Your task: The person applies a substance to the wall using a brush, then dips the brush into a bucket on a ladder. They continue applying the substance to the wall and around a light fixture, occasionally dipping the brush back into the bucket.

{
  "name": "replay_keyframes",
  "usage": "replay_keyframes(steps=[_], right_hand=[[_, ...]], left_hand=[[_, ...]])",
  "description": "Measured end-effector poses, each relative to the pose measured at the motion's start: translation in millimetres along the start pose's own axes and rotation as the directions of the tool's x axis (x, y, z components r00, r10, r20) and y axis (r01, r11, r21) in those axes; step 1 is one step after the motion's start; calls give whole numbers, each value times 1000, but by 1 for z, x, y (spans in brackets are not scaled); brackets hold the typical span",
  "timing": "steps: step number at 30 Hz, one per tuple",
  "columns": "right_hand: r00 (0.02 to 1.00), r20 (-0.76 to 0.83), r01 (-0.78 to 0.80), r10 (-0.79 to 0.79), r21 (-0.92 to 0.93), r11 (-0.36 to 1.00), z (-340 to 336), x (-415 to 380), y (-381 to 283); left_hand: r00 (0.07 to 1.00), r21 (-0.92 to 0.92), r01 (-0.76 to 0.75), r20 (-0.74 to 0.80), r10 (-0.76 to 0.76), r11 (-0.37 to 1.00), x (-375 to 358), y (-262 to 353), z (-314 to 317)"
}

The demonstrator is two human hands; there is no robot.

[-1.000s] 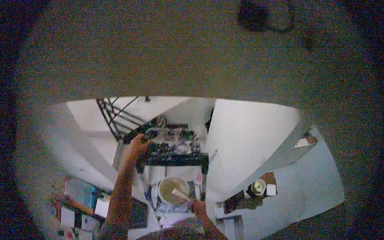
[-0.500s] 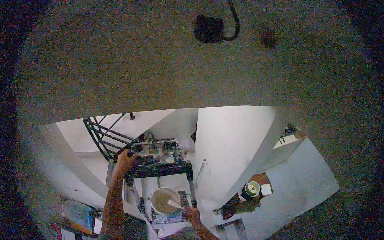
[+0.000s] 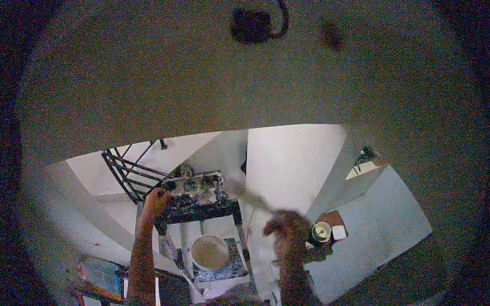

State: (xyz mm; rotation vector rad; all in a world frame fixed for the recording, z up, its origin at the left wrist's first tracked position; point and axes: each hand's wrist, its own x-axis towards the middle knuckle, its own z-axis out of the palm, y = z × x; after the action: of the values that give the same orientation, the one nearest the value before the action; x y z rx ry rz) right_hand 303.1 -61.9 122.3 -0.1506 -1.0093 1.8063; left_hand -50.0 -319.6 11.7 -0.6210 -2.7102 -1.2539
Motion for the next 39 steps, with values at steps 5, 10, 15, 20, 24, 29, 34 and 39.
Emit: replay_keyframes(steps=[5, 10, 15, 20, 24, 29, 34, 39], right_hand=[[876, 133, 482, -463, -220, 848, 61, 81, -60], [729, 325, 684, -602, -343, 643, 98, 126, -70], [417, 589, 851, -692, -521, 70, 109, 142, -78], [309, 708, 829, -635, -528, -186, 116, 145, -86], [509, 816, 759, -275, -576, -303, 104, 110, -83], [436, 814, 812, -383, -539, -221, 98, 91, -96], [299, 753, 781, -586, -546, -304, 125, 130, -112], [488, 862, 786, -134, -501, -363, 115, 128, -95]], left_hand=[[998, 171, 26, -61, -16, 985, 0, 6, 1], [995, 169, -11, -93, 27, 986, 2, -4, 1], [994, 95, 113, -19, -112, 989, -7, 22, -9], [998, 127, 59, -25, -56, 990, -7, 28, -13], [995, 130, 78, -72, -69, 989, -8, 27, -12], [994, 138, 93, -76, -84, 986, -13, 46, -18], [993, 101, 115, -32, -113, 988, -4, 20, -11], [985, 72, 168, 18, -170, 983, -14, 46, -28]])
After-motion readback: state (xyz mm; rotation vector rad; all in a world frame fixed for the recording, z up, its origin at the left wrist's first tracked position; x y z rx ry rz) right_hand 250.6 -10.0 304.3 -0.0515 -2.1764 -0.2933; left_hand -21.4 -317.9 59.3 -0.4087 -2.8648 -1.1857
